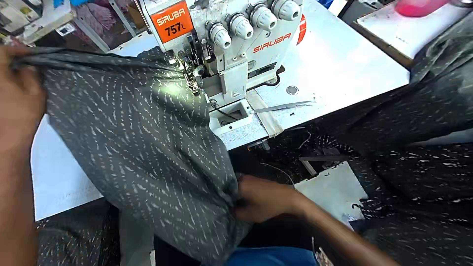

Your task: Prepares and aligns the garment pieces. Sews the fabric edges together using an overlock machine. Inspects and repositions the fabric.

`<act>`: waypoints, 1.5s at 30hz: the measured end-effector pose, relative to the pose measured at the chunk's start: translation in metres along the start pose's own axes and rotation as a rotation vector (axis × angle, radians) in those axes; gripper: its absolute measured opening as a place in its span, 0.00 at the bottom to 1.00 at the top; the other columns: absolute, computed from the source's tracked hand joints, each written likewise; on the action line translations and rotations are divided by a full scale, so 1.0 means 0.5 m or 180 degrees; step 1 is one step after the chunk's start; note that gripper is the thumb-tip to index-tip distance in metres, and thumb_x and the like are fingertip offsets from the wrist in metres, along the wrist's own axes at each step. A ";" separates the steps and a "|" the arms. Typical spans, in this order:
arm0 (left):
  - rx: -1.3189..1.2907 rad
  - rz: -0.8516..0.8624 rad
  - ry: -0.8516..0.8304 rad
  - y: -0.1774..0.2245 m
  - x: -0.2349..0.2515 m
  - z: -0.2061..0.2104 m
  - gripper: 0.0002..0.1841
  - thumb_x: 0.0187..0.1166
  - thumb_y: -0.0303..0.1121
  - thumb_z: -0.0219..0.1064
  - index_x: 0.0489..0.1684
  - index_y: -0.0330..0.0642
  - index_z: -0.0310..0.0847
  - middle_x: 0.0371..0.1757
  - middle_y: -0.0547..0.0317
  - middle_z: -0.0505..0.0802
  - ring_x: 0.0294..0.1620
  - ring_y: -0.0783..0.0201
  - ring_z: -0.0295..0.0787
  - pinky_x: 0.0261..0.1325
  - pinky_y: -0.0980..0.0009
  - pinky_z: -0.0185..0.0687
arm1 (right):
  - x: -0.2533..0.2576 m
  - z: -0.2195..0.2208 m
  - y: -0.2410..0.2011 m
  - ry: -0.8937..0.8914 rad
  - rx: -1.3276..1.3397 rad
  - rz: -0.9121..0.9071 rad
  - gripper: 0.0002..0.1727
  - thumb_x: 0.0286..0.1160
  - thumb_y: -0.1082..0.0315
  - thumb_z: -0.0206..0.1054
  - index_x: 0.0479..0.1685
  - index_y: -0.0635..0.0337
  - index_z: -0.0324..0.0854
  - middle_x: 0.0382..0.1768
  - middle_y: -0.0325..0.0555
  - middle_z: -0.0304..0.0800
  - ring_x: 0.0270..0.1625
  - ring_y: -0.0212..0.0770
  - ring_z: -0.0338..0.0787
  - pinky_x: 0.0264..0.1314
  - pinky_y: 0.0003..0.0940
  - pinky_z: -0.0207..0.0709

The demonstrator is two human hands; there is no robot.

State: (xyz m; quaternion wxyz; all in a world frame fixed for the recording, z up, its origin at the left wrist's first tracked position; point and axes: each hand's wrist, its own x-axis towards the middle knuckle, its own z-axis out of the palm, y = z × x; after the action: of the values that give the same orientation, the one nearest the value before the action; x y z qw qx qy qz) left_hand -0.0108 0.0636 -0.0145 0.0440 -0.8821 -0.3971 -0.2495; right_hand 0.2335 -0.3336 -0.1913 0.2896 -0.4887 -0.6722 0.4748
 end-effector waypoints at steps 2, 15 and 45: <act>0.0005 0.0105 -0.0299 0.044 -0.004 -0.009 0.28 0.90 0.34 0.52 0.88 0.35 0.58 0.84 0.26 0.68 0.74 0.29 0.77 0.75 0.36 0.73 | 0.014 0.014 0.015 0.0139 -0.0434 0.0225 0.16 0.77 0.58 0.70 0.32 0.65 0.86 0.30 0.57 0.88 0.38 0.57 0.91 0.43 0.62 0.81; -0.0533 -0.0883 -0.0893 0.081 -0.348 0.063 0.18 0.86 0.44 0.60 0.46 0.35 0.88 0.38 0.43 0.92 0.33 0.46 0.89 0.38 0.38 0.84 | 0.067 0.104 0.076 0.0803 0.1561 0.0073 0.13 0.80 0.62 0.71 0.46 0.65 0.88 0.39 0.43 0.93 0.41 0.30 0.91 0.50 0.32 0.86; 0.0055 -0.0946 -0.0604 0.091 -0.448 0.065 0.14 0.77 0.39 0.64 0.35 0.39 0.91 0.31 0.47 0.91 0.29 0.49 0.87 0.34 0.41 0.78 | 0.095 -0.062 -0.041 0.2873 -0.1713 0.0758 0.14 0.78 0.54 0.69 0.35 0.54 0.87 0.29 0.43 0.86 0.32 0.45 0.88 0.31 0.47 0.80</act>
State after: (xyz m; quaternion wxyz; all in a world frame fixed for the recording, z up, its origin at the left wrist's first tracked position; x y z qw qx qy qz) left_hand -0.0901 -0.1105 -0.1437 -0.0235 -0.8329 -0.5276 -0.1655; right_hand 0.2350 -0.2798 -0.1641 0.3585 -0.7740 -0.5188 0.0580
